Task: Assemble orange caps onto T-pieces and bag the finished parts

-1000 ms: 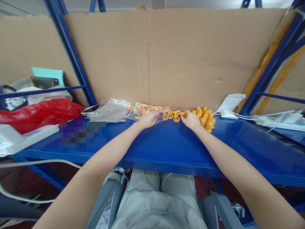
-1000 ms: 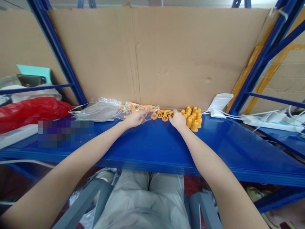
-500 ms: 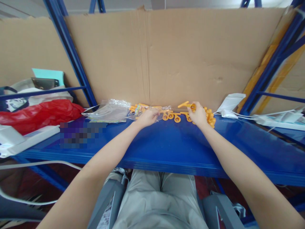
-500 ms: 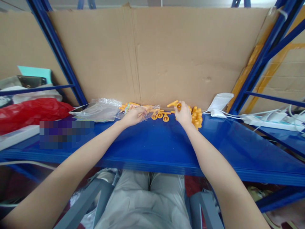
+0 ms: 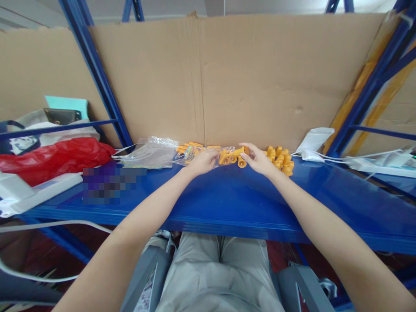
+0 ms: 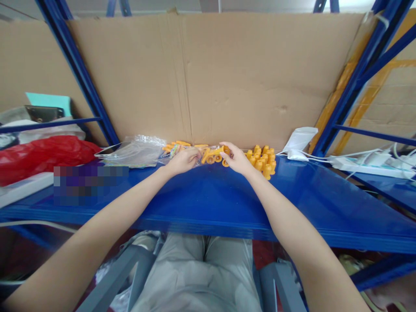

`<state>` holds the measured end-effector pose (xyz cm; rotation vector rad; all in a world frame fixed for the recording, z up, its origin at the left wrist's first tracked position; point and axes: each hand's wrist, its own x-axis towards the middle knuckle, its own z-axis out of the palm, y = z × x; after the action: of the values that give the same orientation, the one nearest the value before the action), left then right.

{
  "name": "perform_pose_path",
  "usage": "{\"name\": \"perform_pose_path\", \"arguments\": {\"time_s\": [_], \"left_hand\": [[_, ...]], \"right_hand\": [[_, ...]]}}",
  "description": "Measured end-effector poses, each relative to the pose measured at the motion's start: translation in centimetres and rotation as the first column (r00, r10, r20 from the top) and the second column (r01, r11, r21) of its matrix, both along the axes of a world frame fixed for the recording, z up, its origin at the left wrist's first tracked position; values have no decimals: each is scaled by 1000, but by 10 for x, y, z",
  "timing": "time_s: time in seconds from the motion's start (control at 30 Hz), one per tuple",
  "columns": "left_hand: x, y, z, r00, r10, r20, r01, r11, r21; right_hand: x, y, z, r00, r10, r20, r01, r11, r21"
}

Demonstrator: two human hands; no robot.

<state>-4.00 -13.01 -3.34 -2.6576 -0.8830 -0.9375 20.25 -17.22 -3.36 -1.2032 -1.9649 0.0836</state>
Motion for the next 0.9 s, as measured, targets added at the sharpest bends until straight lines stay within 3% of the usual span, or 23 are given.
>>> {"name": "perform_pose_path", "arguments": {"time_s": [0.2, 0.4, 0.67, 0.9], "left_hand": [[5, 0, -5, 995, -97, -2, 97, 995, 34], [10, -9, -5, 984, -181, -1, 180, 982, 61], [16, -10, -12, 986, -161, 34, 156, 979, 131], [22, -13, -18, 979, -205, -8, 203, 965, 169]], "right_hand": [[-7, 1, -2, 988, 147, -48, -148, 989, -6], [-12, -1, -3, 987, 154, -49, -155, 988, -11], [-14, 16, -17, 950, 229, -213, -242, 969, -39], [-19, 25, -28, 870, 371, -326, -438, 884, -163]]}}
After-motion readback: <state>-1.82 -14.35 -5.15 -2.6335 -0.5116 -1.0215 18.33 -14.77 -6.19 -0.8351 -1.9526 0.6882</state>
